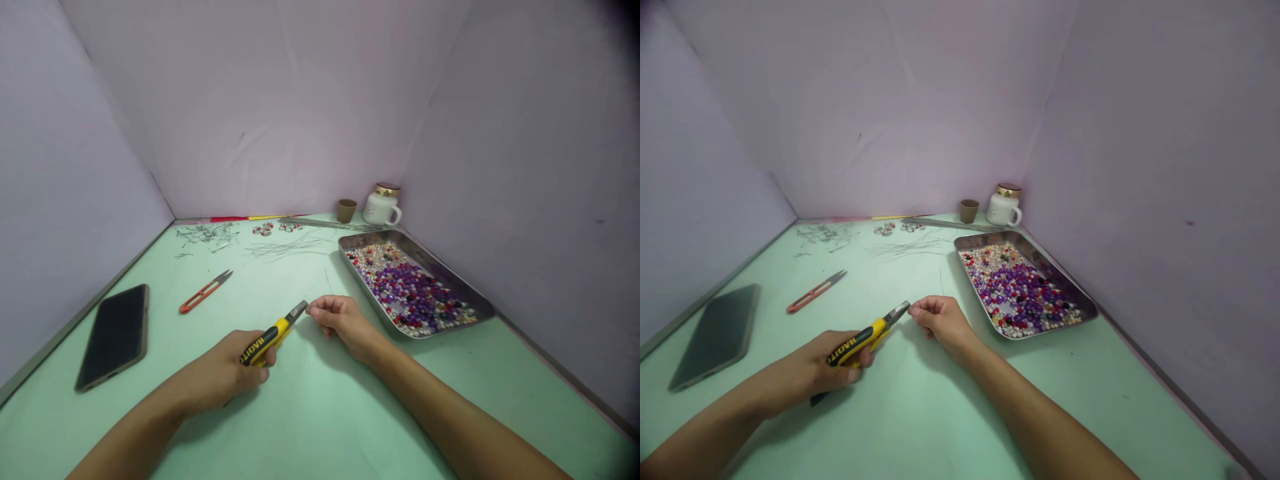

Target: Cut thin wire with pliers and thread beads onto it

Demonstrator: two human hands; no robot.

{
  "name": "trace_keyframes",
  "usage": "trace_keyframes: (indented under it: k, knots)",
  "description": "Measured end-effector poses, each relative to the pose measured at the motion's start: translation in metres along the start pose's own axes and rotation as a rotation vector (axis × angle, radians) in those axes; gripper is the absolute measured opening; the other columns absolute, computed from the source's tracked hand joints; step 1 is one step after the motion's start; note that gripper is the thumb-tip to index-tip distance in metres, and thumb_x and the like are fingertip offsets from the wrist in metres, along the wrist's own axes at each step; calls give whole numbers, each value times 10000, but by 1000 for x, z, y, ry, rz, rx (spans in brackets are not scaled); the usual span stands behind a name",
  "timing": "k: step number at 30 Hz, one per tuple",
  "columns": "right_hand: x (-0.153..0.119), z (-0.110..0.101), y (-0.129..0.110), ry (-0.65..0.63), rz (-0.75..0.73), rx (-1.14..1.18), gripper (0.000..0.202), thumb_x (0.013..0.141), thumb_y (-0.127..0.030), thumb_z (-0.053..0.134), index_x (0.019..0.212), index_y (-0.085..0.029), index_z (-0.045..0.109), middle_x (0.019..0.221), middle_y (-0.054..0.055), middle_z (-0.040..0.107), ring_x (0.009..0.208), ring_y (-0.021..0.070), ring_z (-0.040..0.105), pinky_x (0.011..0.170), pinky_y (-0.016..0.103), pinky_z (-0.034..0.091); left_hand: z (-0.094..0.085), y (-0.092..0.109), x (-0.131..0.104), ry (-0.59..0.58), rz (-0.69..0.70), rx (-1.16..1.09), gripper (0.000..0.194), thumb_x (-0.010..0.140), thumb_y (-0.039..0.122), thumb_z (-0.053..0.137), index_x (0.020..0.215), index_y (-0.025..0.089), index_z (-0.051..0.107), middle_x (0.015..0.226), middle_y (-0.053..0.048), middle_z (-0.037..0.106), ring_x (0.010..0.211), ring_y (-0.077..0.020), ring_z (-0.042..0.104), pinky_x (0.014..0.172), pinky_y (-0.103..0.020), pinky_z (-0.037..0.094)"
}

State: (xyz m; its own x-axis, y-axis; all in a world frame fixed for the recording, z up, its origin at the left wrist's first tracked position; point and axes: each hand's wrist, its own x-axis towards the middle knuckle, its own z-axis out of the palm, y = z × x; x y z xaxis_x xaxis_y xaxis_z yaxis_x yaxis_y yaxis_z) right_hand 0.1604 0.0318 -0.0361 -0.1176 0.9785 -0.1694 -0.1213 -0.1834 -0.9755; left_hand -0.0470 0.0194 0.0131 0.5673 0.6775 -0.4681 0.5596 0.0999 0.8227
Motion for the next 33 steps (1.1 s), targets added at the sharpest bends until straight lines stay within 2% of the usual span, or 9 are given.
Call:
trace_keyframes:
  k: [18, 33]
  knots:
    - [-1, 2, -2, -10, 4, -41, 180, 610, -303, 635, 635, -135, 575, 459, -60, 433, 392, 53, 337, 412, 206, 235, 0, 0, 0, 2, -3, 26, 128, 662, 199, 474, 790, 195, 465, 646, 51, 386, 565, -98, 337, 528, -223, 281]
    - [2, 2, 3, -11, -25, -84, 242, 629, -357, 641, 650, -132, 555, 471, -64, 425, 394, 44, 338, 406, 193, 242, -1, -5, 1, 3, 22, -3, 129, 631, 164, 466, 758, 186, 465, 613, 52, 381, 544, -95, 335, 519, -230, 273]
